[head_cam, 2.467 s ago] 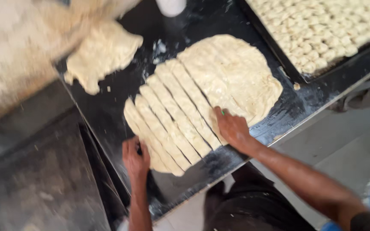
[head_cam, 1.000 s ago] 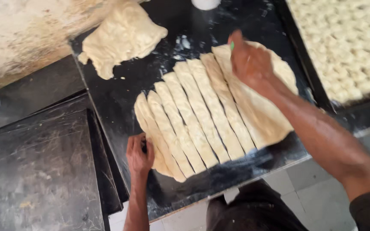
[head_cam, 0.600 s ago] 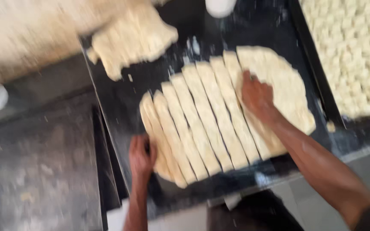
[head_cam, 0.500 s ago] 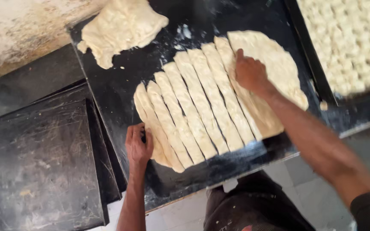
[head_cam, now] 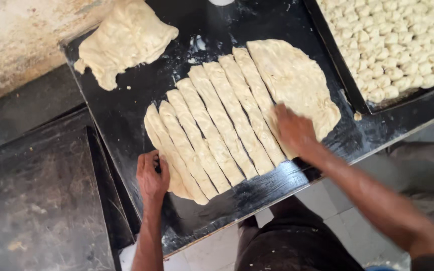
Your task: The person flattens dough on a counter, cuts it into strips using a hand-held cutter, and then rolls small pieces of the dough into balls by hand, placing them onto a tray.
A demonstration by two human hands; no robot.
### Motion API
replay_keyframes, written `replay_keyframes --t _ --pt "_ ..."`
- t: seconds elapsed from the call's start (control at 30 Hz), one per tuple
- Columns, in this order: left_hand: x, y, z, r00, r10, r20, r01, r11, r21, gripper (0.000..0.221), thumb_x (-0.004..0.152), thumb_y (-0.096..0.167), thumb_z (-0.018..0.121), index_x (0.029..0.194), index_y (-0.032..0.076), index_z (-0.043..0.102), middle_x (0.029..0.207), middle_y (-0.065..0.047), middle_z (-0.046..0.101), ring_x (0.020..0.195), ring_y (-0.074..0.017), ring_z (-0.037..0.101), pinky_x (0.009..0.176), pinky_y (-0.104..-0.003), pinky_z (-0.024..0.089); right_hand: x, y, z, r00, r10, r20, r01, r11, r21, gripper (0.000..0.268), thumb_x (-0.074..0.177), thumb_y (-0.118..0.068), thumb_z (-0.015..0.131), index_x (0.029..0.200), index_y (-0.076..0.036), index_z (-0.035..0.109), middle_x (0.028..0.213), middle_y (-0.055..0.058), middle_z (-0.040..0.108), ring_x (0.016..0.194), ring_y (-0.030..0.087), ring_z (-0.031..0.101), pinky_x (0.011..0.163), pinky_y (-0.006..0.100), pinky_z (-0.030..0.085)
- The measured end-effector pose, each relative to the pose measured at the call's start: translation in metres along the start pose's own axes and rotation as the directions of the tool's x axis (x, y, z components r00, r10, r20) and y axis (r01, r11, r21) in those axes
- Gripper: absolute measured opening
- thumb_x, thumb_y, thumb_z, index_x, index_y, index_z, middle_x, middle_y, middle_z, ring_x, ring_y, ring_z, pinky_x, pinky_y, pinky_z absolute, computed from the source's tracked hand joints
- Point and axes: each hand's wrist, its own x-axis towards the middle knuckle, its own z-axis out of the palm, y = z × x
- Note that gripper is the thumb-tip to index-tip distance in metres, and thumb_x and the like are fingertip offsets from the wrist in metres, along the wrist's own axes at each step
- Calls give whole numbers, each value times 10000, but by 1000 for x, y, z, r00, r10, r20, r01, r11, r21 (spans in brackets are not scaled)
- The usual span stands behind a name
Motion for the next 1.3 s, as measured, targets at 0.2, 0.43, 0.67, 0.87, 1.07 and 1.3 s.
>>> replay_keyframes --t 0.2,0.43,0.67,0.87,1.07,1.3 --pt "4 6 4 999 -47 -3 47 999 17 151 945 52 673 1080 -13 658 927 -156 603 729 -268 619 655 -382 515 142 5 -70 928 -2 -373 -20 998 -55 292 994 -127 574 1270 -54 514 1006 219 712 801 453 696 732 611 522" --pt "-5 4 -1 998 -66 22 65 996 55 164 922 53 675 1075 -6 660 902 -141 611 742 -270 631 660 -382 525 235 49 -5 991 -120 -50 120 993 -11 393 955 -126 593 1302 23 484 991 301 701 883 488 684 811 584 547" --pt "0 1 8 1000 -17 -1 17 999 39 208 912 63 686 1097 -26 653 936 -167 611 777 -298 646 685 -394 536 141 58 7 997 -6 72 13 994 -105 571 951 -115 553 1480 45 411 954 278 732 782 437 727 671 570 575" --pt "-4 -3 2 1000 -12 18 11 999 41 166 960 86 685 1090 -12 654 942 -163 606 781 -299 626 702 -409 524 60 49 33 991 54 -119 -56 998 -19 530 948 -97 546 1458 10 450 1012 257 721 806 441 714 669 575 561" --pt "3 7 3 999 38 -10 -38 999 4 163 963 93 668 1080 -19 646 957 -163 605 792 -284 630 704 -392 529 -18 58 14 999 -30 30 32 997 -73 498 924 -148 584 1375 21 457 960 263 707 721 444 709 603 558 557" --pt "5 9 5 999 29 -33 -29 999 24 182 939 92 676 1089 -8 654 940 -145 615 780 -257 635 676 -373 535 67 43 -81 978 -30 -205 38 999 34 234 997 -154 560 1206 -53 529 794 244 696 715 465 679 629 593 511"
